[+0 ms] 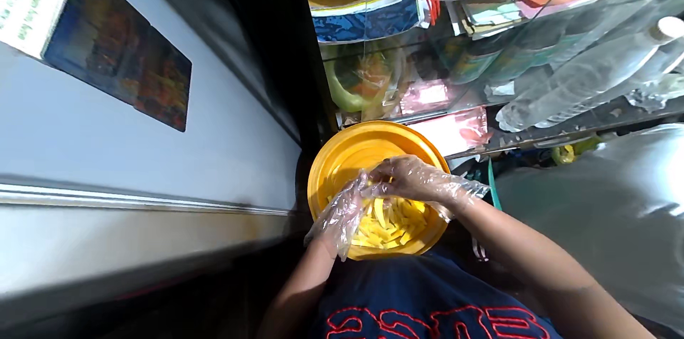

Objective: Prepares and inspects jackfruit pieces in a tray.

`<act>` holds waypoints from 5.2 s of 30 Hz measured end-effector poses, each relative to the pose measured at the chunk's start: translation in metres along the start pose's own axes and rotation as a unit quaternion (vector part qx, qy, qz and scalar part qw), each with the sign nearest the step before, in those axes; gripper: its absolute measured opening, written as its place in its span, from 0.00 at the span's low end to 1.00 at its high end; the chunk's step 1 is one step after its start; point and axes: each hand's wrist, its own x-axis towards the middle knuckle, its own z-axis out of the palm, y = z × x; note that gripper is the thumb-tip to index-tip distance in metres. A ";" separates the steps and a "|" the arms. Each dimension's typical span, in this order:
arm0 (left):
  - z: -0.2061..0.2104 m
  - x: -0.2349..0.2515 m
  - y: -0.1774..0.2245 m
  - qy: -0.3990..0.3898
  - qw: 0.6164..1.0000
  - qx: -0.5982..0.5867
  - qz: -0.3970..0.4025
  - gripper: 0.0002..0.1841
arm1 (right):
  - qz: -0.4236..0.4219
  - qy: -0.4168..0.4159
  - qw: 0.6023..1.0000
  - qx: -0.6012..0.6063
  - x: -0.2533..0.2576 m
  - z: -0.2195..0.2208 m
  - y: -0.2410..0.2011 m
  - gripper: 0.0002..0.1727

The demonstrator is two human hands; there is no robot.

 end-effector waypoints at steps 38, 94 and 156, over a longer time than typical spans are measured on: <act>-0.028 0.010 -0.026 -0.074 0.964 -0.253 0.034 0.24 | 0.295 -0.176 0.930 -0.132 0.010 0.069 -0.008 0.24; -0.023 -0.004 0.008 -0.181 0.977 -0.101 0.044 0.14 | 0.008 -0.073 0.994 0.079 0.016 -0.035 -0.017 0.08; -0.007 0.016 0.006 0.030 0.996 0.036 0.072 0.23 | 0.040 0.097 0.990 0.098 -0.005 -0.005 0.017 0.07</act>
